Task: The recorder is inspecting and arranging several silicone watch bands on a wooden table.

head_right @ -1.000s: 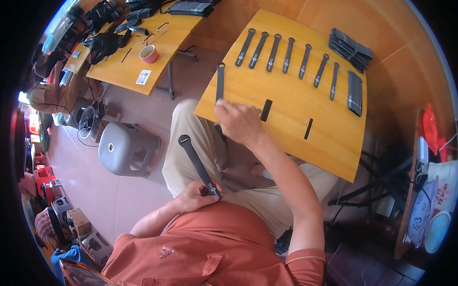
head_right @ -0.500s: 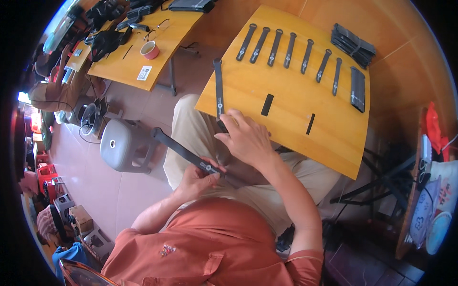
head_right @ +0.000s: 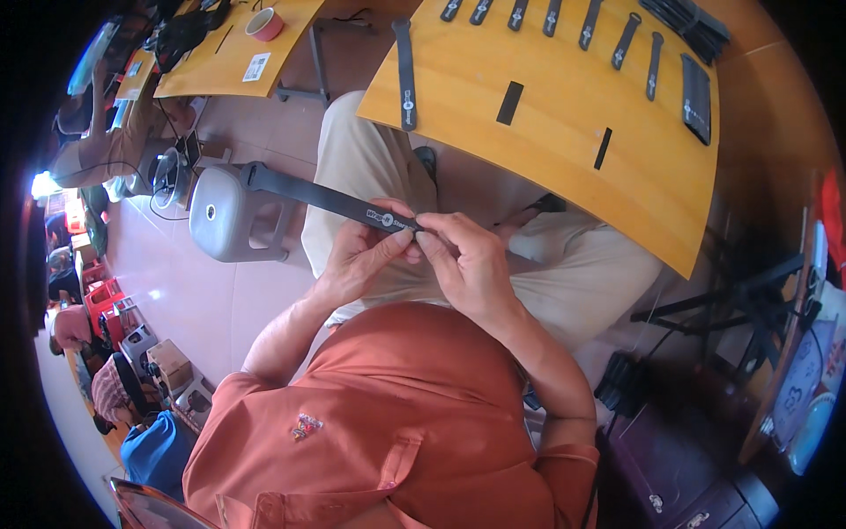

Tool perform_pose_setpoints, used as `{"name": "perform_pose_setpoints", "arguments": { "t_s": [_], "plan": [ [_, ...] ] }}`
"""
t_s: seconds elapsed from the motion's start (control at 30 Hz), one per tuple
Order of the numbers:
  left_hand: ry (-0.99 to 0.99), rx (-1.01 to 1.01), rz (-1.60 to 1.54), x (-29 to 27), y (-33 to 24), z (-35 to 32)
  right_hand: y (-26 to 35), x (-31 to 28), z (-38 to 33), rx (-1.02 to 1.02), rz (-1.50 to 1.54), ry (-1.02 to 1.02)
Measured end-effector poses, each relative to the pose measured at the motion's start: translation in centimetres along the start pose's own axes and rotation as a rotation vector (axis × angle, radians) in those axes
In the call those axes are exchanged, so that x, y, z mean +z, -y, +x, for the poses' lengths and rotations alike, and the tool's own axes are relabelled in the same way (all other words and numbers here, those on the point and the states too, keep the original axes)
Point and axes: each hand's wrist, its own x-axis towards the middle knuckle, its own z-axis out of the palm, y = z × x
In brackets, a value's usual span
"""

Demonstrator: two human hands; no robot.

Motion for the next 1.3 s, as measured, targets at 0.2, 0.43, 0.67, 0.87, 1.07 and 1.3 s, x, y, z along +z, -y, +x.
{"name": "perform_pose_setpoints", "arguments": {
  "t_s": [0.2,0.43,0.67,0.87,1.07,1.3],
  "plan": [
    [0.033,-0.031,-0.009,0.1,-0.3,-0.5,0.2,-0.4,0.1,0.308,0.521,0.027],
    [0.037,-0.057,0.019,-0.1,-0.5,-0.3,0.3,-1.3,-0.2,0.542,0.831,0.106],
    [-0.033,-0.052,0.053,-0.9,0.0,-0.5,-0.1,-0.3,-4.0,0.437,0.648,0.062],
    [-0.055,-0.043,0.091,-0.9,0.1,-0.8,0.8,-0.9,-3.5,0.236,0.087,0.137],
    [0.005,0.002,0.126,-1.2,0.2,-0.8,1.2,-1.1,-2.1,0.023,-0.166,0.097],
    [-0.012,-0.084,0.106,-1.2,0.3,-0.9,1.1,-1.1,-2.0,-0.088,-0.3,0.1]
  ]
}}
